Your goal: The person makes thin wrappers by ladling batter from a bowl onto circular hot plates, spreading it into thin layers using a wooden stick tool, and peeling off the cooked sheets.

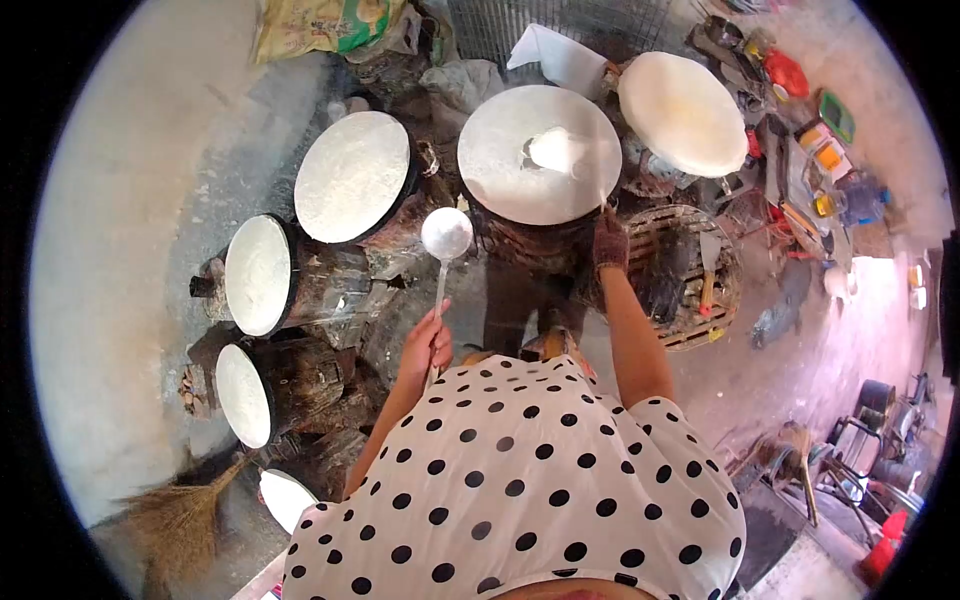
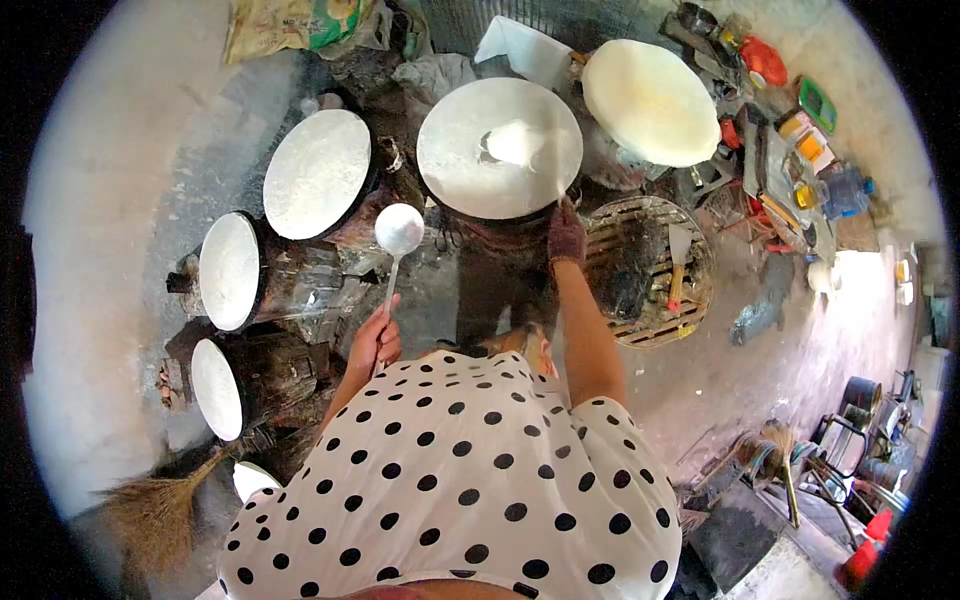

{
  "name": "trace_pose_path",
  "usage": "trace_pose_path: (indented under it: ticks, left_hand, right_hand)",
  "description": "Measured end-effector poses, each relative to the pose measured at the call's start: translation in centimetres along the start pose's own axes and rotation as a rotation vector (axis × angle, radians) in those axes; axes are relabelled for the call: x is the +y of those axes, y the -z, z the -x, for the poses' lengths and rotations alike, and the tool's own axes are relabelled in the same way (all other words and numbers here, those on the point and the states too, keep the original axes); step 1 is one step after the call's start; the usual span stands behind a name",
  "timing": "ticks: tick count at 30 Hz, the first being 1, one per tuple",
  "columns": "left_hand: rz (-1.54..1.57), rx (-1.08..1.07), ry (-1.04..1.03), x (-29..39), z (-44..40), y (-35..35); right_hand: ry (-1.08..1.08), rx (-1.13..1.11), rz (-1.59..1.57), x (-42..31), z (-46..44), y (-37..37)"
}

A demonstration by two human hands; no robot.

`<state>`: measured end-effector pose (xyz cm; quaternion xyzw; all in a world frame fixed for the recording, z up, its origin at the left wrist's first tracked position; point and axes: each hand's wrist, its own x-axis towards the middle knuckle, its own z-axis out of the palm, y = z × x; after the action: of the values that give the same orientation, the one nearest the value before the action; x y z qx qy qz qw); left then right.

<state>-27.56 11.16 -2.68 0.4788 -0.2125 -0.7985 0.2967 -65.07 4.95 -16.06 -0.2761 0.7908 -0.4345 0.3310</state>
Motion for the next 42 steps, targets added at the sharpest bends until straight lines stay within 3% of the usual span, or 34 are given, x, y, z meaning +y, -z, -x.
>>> trace_pose_path:
  ticks: [1, 3, 4, 5, 6, 9, 11, 12, 13, 14, 16, 18, 19, 20, 22, 24, 26, 27, 28, 31, 33, 35, 37, 39, 40, 42]
  left_hand:
    - [0.002, -0.019, -0.017, 0.0, 0.1, 0.1]
    - [0.003, -0.043, -0.04, 0.0, -0.3, 0.3]
    - [-0.006, -0.034, -0.032, -0.3, -0.4, 0.6]
    - [-0.018, -0.025, -0.023, -0.5, -0.5, 1.0]
    - [-0.02, -0.025, -0.027, -0.3, -0.7, 0.8]
    - [-0.035, 0.007, 0.015, -0.3, -0.4, 0.4]
    - [-0.053, 0.005, 0.011, -0.2, -0.9, 0.5]
    - [-0.054, 0.003, 0.01, -0.1, -1.2, 0.5]
    - [-0.025, -0.008, 0.009, 0.0, -1.6, 0.5]
    - [0.004, -0.02, 0.005, 0.0, -2.2, 0.5]
    - [-0.076, -0.029, 0.015, 0.5, -4.0, 0.5]
    - [-0.163, -0.082, 0.014, 0.9, -6.9, 1.1]
    - [-0.161, -0.077, 0.015, 1.6, -8.0, 0.8]
    - [-0.261, -0.052, -0.001, 2.4, -9.4, 0.2]
    - [-0.346, -0.027, -0.012, 3.6, -12.1, -1.5]
    - [-0.489, 0.05, -0.05, 5.3, -13.9, -3.6]
    - [-0.439, 0.071, -0.081, 5.6, -15.5, -5.1]
    - [-0.4, 0.084, -0.117, 5.5, -16.2, -5.9]
    - [-0.391, 0.092, -0.119, 5.0, -16.9, -6.6]
    - [-0.377, 0.201, -0.111, 3.2, -18.3, -8.4]
    - [-0.417, 0.208, -0.21, 2.8, -17.9, -10.3]
    - [-0.517, 0.228, -0.21, 3.3, -17.3, -11.0]
    - [0.123, -0.034, 0.037, 3.9, -18.5, -8.0]
    - [0.352, -0.265, 0.023, 5.6, -12.6, -7.7]
    - [0.347, -0.26, 0.02, 5.9, -10.4, -8.1]
    - [0.174, -0.115, -0.187, 5.8, -7.3, -8.9]
  right_hand:
    - [0.003, -0.003, 0.002, 1.5, 0.4, -0.5]
    - [0.212, -0.204, 0.279, 5.4, -0.5, -2.5]
    - [0.125, -0.334, -0.089, 6.2, -0.8, -2.8]
    - [0.122, -0.334, -0.09, 7.0, -1.4, -2.3]
    - [0.495, -0.169, 0.531, 7.3, -2.7, -1.4]
    - [0.554, -0.079, 0.297, 7.2, -3.7, -0.4]
    - [0.087, -0.443, 0.652, 0.3, -0.3, 1.6]
    - [0.258, -0.448, 0.332, 4.1, -1.4, 1.2]
    - [0.258, -0.444, 0.331, 5.9, -2.5, 1.5]
    - [0.481, -0.343, 0.316, 7.1, -3.6, 1.8]
    - [0.69, -0.251, 0.297, 6.6, -3.7, 1.9]
    - [0.163, -0.323, 0.166, 4.9, -4.2, 1.6]
    - [0.161, -0.329, 0.167, 7.6, -4.8, 1.0]
    - [0.471, -0.305, 0.354, 12.7, -6.6, 0.1]
    - [0.287, -0.383, 0.697, 3.6, -0.6, 4.5]
    - [0.349, -0.342, 0.724, 3.8, 1.6, 7.3]
    - [0.245, -0.248, 0.659, 0.2, 5.2, 9.0]
    - [0.249, -0.259, 0.664, 2.1, 4.9, 8.0]
    - [0.737, -0.14, 1.192, 6.2, 3.9, 6.0]
    - [0.472, -0.174, 1.048, 8.0, 6.4, -1.2]
    - [0.372, -0.197, 0.576, 6.4, 7.5, -5.6]
    - [0.589, -0.089, 0.37, 8.3, 6.2, -7.3]
    - [0.407, -0.353, -0.037, 5.6, 5.8, -5.6]
    - [0.283, -0.293, 0.05, 0.6, 6.0, -0.7]
    - [0.165, -0.246, 0.139, -1.9, 5.9, 1.9]
    - [0.265, -0.252, 0.333, 0.3, 3.4, 1.6]
